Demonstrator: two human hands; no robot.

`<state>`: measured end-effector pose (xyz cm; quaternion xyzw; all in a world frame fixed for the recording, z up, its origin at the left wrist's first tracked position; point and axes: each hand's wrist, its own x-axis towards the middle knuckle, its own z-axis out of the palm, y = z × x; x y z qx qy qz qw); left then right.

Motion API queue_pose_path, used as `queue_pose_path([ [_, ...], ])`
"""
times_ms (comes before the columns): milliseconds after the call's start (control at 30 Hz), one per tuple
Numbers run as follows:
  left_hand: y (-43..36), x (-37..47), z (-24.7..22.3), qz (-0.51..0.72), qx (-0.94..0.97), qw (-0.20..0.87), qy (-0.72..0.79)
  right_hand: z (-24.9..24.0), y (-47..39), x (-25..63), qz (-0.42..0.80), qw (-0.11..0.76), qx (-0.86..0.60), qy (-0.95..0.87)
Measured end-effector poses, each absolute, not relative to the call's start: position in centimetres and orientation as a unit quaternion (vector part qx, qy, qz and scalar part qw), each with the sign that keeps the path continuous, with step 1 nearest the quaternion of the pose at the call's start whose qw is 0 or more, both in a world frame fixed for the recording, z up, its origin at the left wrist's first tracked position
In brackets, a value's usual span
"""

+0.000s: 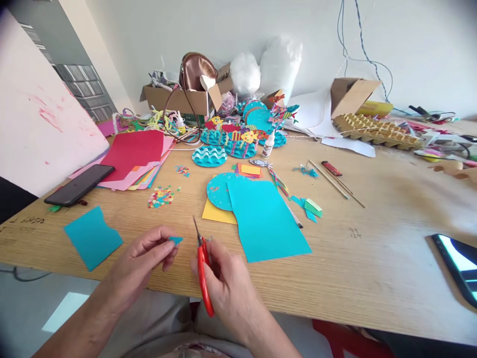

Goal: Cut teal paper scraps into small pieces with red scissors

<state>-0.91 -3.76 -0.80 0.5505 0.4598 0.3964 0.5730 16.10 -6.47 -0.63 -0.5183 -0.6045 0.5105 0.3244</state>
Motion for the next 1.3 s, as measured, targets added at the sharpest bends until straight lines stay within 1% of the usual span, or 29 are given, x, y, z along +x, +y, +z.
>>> queue_pose_path([
  [200, -4.1, -0.9, -0.6, 0.440, 0.520, 0.577, 0.450, -0.3, -7.9, 17.0, 0.465, 0.267, -0.531, -0.656],
  [333, -4.2, -0.5, -0.2, 0.449, 0.517, 0.577, 0.445, -0.5, -8.1, 17.0, 0.459, 0.252, -0.527, -0.669],
  [533, -4.5, 0.0, -0.3, 0.479, 0.493, 0.572, 0.446, -0.5, -8.1, 15.9, 0.457, 0.256, -0.516, -0.677],
  [800, -5.1, 0.9, -0.8, 0.502, 0.448, 0.599, 0.435, -0.7, -8.2, 15.2, 0.441, 0.276, -0.523, -0.675],
  [933, -5.4, 1.3, -1.1, 0.507, 0.446, 0.603, 0.426, -0.5, -8.1, 14.9, 0.432, 0.297, -0.523, -0.672],
  [1300, -5.6, 1.6, -1.2, 0.504, 0.439, 0.606, 0.431, -1.1, -8.1, 14.8, 0.436, 0.302, -0.528, -0.663],
])
